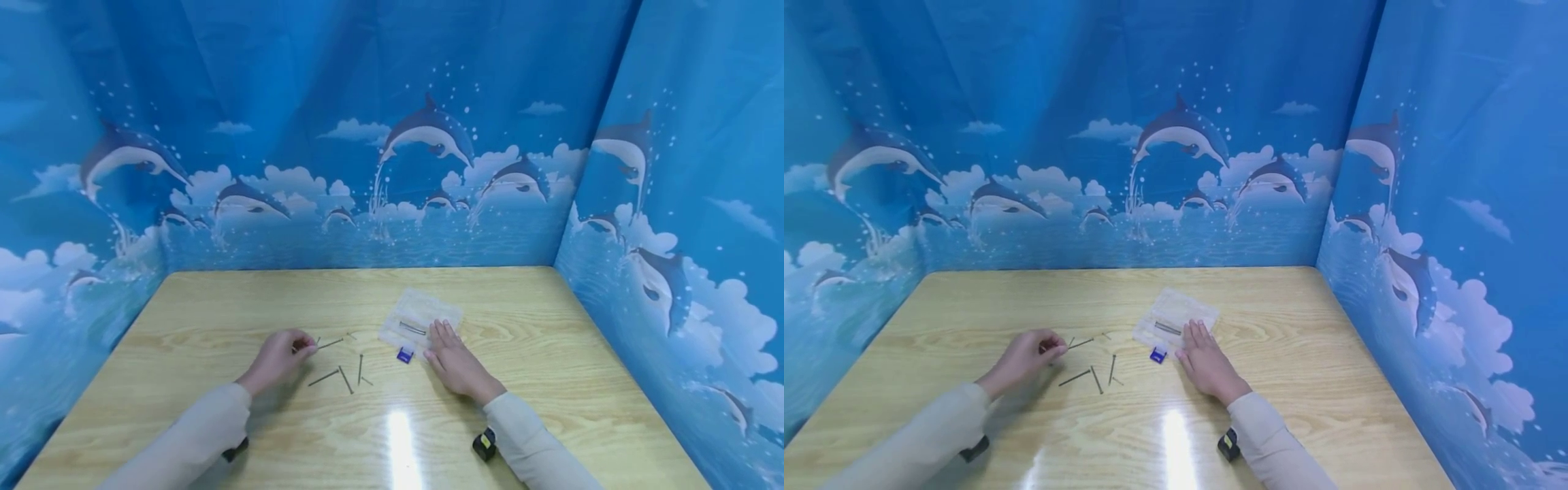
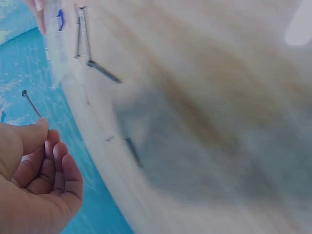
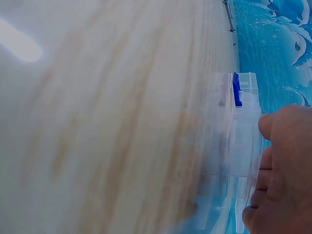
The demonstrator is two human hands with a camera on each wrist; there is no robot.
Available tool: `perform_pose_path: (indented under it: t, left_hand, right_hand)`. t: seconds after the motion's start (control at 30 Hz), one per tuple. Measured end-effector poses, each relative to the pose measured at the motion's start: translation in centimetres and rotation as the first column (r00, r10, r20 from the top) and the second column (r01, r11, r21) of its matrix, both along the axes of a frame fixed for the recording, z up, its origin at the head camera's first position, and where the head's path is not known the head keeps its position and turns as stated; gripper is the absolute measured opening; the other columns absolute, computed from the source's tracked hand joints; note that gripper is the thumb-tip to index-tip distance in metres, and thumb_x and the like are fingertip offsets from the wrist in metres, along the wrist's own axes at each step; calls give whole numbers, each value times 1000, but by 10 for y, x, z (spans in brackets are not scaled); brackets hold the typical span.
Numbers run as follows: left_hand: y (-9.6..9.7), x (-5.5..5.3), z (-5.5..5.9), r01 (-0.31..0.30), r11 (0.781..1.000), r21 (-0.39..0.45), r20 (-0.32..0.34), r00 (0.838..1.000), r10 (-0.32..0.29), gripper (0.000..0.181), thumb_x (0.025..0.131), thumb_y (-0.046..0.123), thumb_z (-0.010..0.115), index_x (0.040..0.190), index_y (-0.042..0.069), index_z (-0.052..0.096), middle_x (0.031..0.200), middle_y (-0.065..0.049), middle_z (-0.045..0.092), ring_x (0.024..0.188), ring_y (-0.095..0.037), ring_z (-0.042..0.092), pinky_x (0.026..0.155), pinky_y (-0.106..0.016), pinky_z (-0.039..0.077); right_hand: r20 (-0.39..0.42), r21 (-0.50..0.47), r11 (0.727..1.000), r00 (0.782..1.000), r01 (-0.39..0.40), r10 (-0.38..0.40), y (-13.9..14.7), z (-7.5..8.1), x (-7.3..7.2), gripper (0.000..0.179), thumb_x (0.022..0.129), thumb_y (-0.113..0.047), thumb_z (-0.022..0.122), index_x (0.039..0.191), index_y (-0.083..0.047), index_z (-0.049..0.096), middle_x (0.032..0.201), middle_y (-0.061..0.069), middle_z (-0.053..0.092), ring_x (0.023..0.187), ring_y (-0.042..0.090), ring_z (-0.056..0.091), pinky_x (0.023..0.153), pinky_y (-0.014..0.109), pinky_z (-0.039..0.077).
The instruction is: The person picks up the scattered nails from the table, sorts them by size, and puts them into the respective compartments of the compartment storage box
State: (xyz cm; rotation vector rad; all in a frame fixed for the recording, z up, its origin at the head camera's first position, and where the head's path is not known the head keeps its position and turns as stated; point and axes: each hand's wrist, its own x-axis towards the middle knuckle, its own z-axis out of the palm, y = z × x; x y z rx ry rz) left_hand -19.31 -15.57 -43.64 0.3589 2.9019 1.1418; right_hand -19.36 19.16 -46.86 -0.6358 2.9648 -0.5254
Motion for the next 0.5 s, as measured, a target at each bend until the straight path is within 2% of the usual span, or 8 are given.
perform_pose_path:
  t: [0.3,0.5]
  left_hand:
    - [35,-20,14,14,1000,-15,1,1000,-14,6,89,12,67,88,5,68,76,-2,63,66,-10,53,59,-25,47]
    - [62,-29,19,17,1000,-24,-22,1000,-17,5,90,11,66,88,7,68,77,-4,64,65,-10,54,58,-25,47]
  right_hand:
    - [0,6,1000,1000,-3,3,1,-3,-3,59,105,-33,34,148,5,19,156,23,14,145,37,9,116,47,16]
    - [4,5,1000,1000,-2,2,1,-5,-4,59,105,-32,34,148,5,18,156,22,13,146,36,8,117,47,15]
